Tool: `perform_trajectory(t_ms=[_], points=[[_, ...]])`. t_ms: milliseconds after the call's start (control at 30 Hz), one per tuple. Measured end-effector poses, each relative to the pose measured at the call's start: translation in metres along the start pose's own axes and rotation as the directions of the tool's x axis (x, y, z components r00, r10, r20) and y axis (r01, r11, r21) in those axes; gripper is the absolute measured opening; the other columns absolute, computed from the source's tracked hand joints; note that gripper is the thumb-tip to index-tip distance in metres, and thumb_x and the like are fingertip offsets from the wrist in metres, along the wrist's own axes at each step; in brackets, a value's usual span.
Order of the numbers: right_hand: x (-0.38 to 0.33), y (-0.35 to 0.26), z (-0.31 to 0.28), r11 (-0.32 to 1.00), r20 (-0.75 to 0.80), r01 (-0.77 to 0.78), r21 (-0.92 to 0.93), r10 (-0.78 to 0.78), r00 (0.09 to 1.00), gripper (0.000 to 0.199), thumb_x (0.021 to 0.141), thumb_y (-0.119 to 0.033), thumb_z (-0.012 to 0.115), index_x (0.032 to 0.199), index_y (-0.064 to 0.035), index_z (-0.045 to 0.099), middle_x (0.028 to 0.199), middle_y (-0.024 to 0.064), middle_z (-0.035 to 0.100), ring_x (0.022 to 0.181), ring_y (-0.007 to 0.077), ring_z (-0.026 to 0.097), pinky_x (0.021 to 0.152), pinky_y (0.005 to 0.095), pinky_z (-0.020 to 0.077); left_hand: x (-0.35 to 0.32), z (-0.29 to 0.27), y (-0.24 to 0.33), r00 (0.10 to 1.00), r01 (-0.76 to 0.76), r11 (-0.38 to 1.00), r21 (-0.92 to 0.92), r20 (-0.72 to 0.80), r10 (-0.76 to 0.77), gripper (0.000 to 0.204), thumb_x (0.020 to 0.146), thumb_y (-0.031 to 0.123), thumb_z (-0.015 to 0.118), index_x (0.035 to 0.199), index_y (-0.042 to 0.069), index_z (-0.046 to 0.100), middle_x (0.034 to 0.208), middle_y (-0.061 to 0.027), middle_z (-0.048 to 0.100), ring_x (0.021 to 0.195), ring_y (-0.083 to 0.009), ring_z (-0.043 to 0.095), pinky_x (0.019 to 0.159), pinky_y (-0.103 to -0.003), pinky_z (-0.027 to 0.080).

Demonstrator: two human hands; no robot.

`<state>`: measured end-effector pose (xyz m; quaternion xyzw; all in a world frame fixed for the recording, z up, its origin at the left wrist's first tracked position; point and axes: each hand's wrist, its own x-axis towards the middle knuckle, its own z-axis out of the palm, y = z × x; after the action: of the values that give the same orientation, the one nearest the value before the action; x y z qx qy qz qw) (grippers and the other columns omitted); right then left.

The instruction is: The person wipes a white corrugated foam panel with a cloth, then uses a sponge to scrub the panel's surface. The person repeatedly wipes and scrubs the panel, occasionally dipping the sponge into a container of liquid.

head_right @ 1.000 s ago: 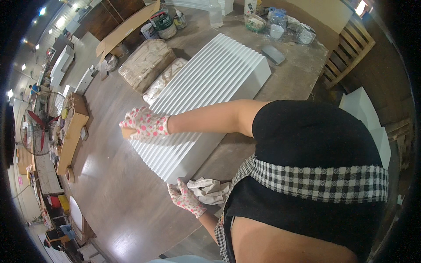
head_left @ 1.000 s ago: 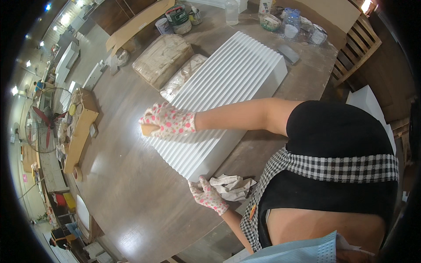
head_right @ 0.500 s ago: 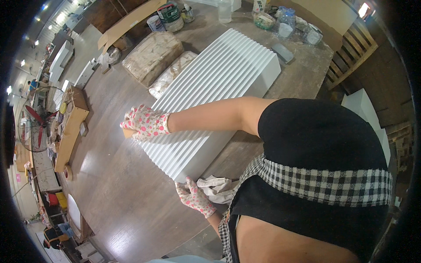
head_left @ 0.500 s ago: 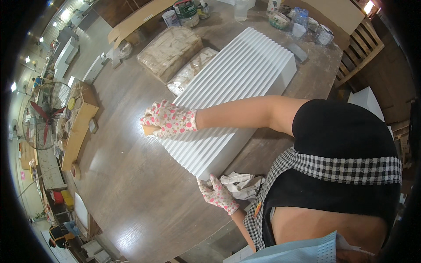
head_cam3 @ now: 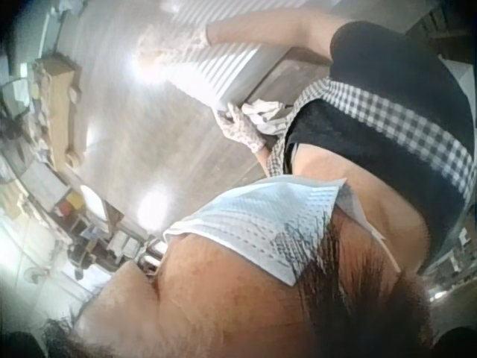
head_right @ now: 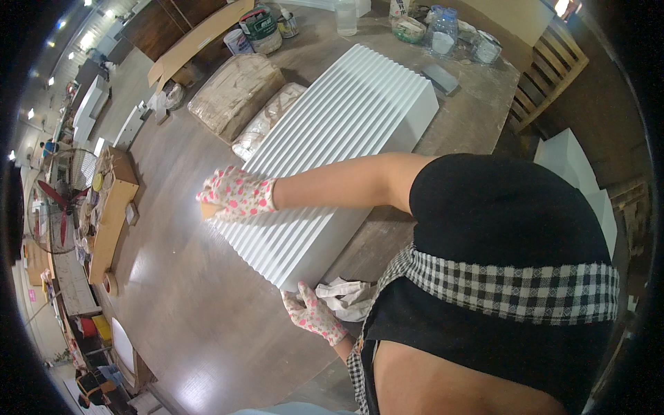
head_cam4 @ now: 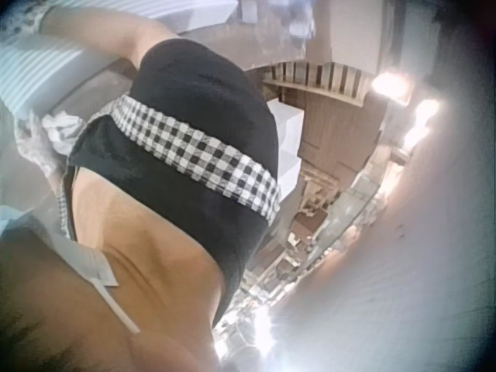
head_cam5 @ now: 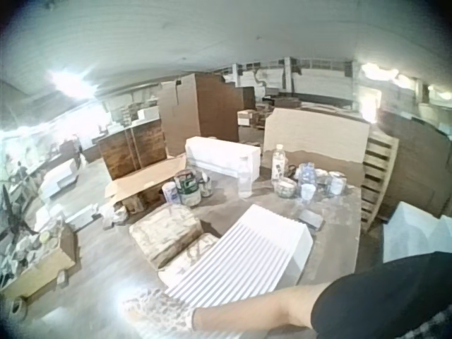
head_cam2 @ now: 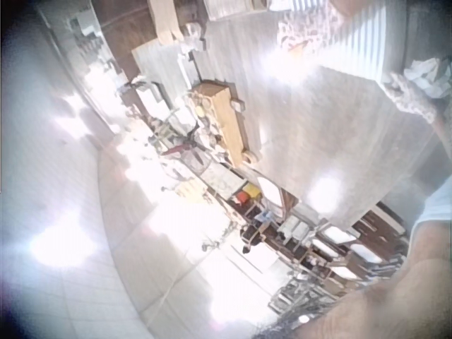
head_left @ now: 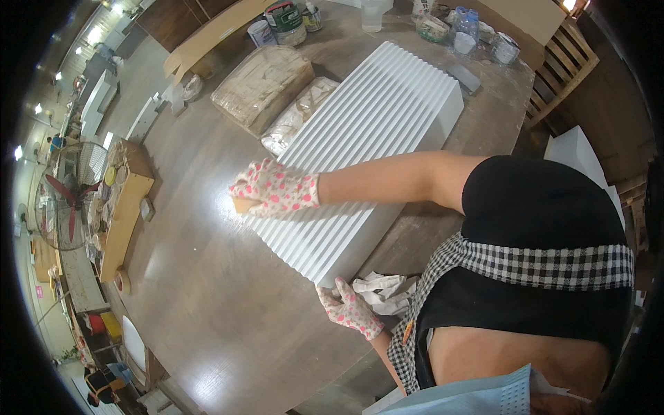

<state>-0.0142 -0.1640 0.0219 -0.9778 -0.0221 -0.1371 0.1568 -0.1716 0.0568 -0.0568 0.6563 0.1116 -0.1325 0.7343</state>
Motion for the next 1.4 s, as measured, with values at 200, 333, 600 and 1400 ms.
perform_trajectory(t_ms=[200,333,600,1400], points=[[-0.024,0.045,-0.031,0.987,-0.176,-0.106,-0.124,0.083,0.981,0.044,0.082,-0.032,0.067,0.118,-0.0076,0.057,0.108,0.0141,0.060,0.101,0.0291,0.060,0.087,0.0446,0.0487,-0.001,0.001,0.001,0.994,-0.103,0.995,-0.004,0.024,0.103,0.050,0.091,0.007,0.069,0.134,-0.008,0.049,0.088,-0.0050,0.063,0.066,-0.0055,0.050,0.052,-0.020,0.039],[-0.005,0.011,-0.007,0.996,-0.384,0.088,-0.024,-0.091,0.919,0.023,0.078,-0.021,0.067,0.095,-0.0078,0.061,0.083,0.0106,0.062,0.081,0.0260,0.065,0.074,0.0423,0.0533,-0.002,-0.001,0.000,0.995,-0.088,0.988,0.127,-0.029,0.093,0.051,0.091,0.012,0.069,0.132,-0.010,0.049,0.094,-0.0092,0.065,0.073,-0.0104,0.056,0.060,-0.024,0.045],[-0.010,0.027,0.006,0.999,-0.074,-0.042,-0.025,0.040,0.996,0.041,0.080,-0.031,0.069,0.113,-0.0091,0.058,0.101,0.0098,0.061,0.095,0.0262,0.063,0.083,0.0438,0.0502,0.005,-0.006,-0.003,0.992,-0.123,0.948,0.293,0.024,0.121,0.052,0.092,0.019,0.069,0.130,-0.012,0.050,0.114,-0.0205,0.064,0.099,-0.0234,0.062,0.088,-0.035,0.049],[-0.183,0.326,-0.143,0.760,-0.517,-0.643,-0.094,0.515,0.684,0.060,0.082,-0.048,0.068,0.127,-0.0087,0.062,0.111,0.0186,0.062,0.105,0.0345,0.061,0.087,0.0470,0.0495,0.007,-0.011,-0.009,0.946,-0.229,0.746,0.625,-0.039,0.323,0.044,0.092,0.029,0.069,0.109,-0.011,0.060,0.093,-0.0152,0.064,0.080,-0.0241,0.059,0.077,-0.037,0.051]])
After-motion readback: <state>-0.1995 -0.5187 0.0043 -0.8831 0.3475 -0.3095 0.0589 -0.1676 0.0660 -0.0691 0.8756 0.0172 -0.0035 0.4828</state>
